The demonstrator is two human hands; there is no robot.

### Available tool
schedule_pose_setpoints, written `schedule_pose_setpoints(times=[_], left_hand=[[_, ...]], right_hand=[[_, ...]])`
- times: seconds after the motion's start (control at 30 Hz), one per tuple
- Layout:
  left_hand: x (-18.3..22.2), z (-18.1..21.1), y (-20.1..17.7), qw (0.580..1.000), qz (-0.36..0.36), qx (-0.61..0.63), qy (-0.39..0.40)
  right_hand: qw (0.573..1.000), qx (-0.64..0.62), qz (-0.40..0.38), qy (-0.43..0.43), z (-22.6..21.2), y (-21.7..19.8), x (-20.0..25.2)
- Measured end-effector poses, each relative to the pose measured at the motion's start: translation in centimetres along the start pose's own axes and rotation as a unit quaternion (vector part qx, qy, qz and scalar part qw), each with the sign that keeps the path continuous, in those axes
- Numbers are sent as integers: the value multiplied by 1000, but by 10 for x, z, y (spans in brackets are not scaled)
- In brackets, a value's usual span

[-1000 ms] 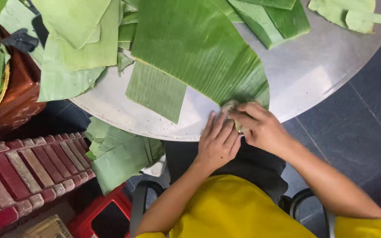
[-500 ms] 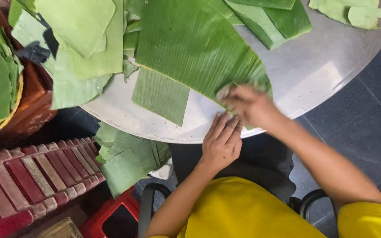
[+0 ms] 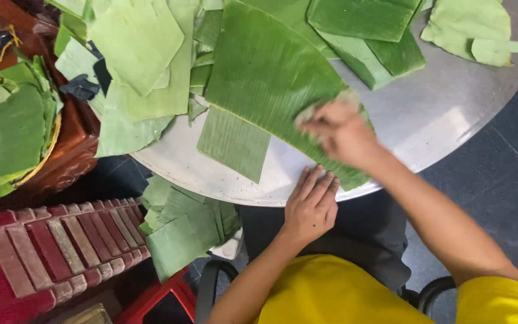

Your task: Cleaning banana leaves by wiping them with a cloth and stacking them on a table.

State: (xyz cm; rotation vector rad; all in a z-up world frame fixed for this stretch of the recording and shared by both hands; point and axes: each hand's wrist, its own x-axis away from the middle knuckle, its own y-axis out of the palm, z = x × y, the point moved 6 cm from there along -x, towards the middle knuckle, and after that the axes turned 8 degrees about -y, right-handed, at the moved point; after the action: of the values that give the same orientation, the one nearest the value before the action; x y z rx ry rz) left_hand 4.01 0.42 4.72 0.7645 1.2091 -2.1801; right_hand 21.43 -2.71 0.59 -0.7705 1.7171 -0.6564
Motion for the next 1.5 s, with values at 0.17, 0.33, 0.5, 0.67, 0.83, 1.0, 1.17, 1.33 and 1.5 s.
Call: schedule_pose_setpoints(times=[0.17,0.33,0.5,0.67,0.83,1.0,1.17,1.33,1.5], left_hand=[[-6,-2,-6,998,-6,50,-35],[-16,-24,-21,995,-65,12,-75],[1,-37,-17,998,-19,16,-62],[-2,-36,-10,998,-25,-36,-47],[-15,-37,-5,995,-41,-81,-47],[-17,-38,-9,989,-132,13,-70],[-22,-31,-19,996,-82,7,-46],[-12,-37,-12,991,-119,1,-61],[-19,-25,-22,996,-79,19,-42]], right_hand=[[970,217,-22,104,36,-47,4],[971,216,-24,102,24,-56,37],[994,-18,64,85,-27,-70,28],[997,-69,0,43,-52,-15,7],[998,35,-33,41,0,7,18],[956,252,-64,137,89,-44,-10],[1000,-19,7,-4,-43,-52,-65],[988,-130,-80,17,-15,-16,-52],[970,178,-40,159,89,-7,-59]])
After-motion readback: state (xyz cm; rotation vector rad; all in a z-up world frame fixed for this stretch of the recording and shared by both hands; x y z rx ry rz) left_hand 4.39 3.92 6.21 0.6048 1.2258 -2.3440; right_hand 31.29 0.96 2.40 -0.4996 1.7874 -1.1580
